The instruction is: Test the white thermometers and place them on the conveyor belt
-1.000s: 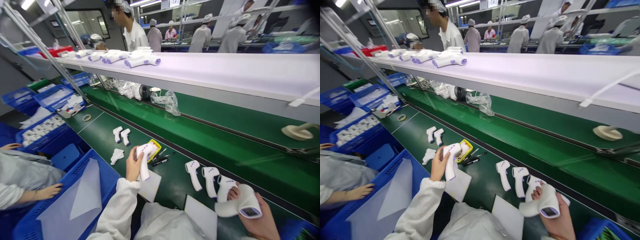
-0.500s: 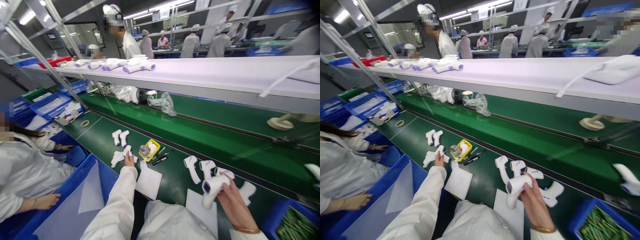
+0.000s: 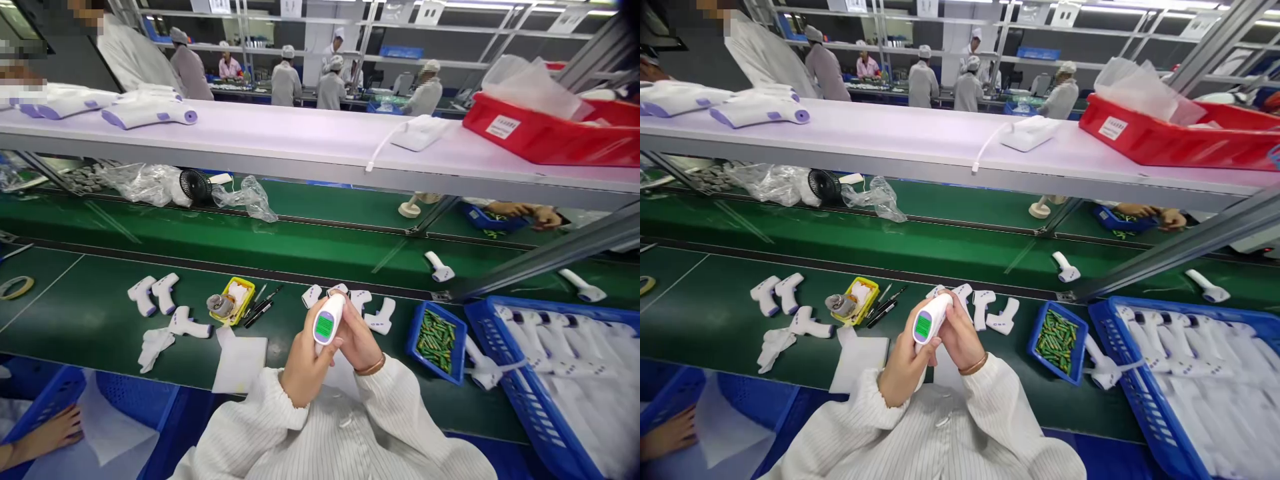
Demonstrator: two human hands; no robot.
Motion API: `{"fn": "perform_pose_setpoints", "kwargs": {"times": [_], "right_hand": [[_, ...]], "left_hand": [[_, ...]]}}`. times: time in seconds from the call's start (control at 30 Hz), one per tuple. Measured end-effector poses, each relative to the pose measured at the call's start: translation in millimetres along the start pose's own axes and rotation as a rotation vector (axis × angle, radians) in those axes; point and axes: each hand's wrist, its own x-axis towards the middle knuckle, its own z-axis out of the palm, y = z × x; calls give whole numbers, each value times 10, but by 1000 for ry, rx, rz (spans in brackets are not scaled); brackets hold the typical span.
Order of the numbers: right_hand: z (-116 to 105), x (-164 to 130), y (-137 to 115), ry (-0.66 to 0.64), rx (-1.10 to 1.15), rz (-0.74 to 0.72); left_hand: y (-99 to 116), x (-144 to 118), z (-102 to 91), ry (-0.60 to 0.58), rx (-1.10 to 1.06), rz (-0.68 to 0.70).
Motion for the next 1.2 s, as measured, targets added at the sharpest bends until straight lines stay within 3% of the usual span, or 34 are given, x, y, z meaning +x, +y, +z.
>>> {"fn": "perform_pose_setpoints", "kwargs": {"times": [0.23,0.63,1.2], "right_hand": [[49,2,-8,-17,78,-16],[103,11,23,-93,91,23],[47,16,13,-102,102,32]], "left_hand": [[126,-57,-40,-92,-59,-112],[235,-93,3,9,-116,-110],[163,-92,0,14,-8,-114]]}}
